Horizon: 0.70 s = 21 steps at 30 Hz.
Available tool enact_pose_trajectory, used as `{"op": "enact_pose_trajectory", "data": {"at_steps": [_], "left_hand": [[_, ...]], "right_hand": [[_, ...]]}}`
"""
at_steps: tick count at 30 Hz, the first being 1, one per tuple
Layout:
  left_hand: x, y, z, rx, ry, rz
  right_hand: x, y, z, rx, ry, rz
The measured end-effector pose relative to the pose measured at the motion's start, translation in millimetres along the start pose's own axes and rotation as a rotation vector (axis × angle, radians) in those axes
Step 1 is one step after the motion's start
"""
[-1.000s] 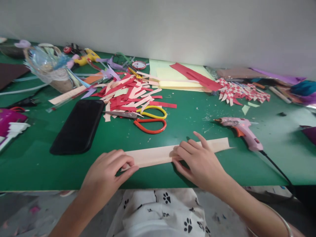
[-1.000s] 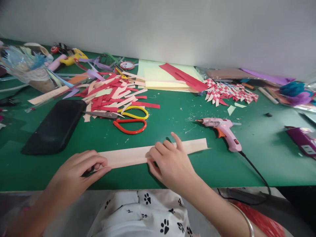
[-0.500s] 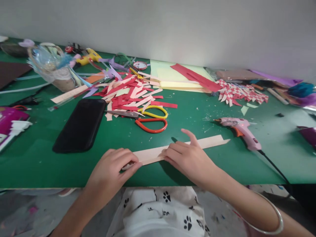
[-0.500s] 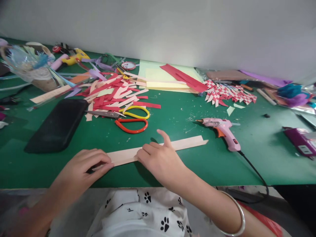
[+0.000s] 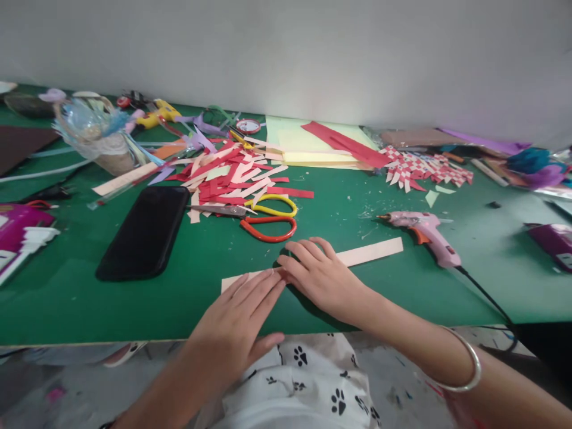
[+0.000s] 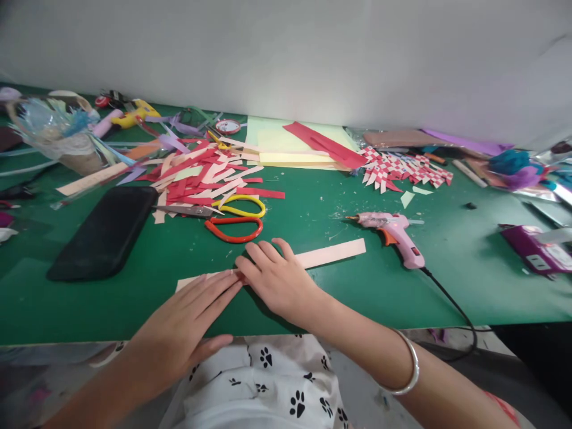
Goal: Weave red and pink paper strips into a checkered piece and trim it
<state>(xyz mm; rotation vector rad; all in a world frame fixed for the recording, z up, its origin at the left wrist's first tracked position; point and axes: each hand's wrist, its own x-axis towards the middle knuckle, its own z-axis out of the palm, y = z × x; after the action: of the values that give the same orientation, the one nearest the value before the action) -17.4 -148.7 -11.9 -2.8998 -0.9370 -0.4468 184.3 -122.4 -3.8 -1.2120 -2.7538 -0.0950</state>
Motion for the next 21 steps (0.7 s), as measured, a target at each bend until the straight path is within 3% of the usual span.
{"op": "enact_pose_trajectory", "data": {"at_steps": [5,8,15,21], "left_hand": [[-21.4,-3.5,2.5,0.046,-0.031,-0.042],[-34.3,-10.1,0.4,0.039,-0.059,-0.084],[-61.3,-17.9,-8.3,0.140,-0.024,-0.172],[-57.8,-14.6,-10.6,0.243,0.142,-0.044]], "right_hand": [[-26.6,-3.3,-4.0,0.092,-0.070,-0.078],[-46.2,1.5,-4.5,0.113,-0.129,0.009],[-87.2,22.7,-2.9,0.031,-0.112,0.230],[-73.8,24.5,-9.7,0.067,0.058,0.296]]}}
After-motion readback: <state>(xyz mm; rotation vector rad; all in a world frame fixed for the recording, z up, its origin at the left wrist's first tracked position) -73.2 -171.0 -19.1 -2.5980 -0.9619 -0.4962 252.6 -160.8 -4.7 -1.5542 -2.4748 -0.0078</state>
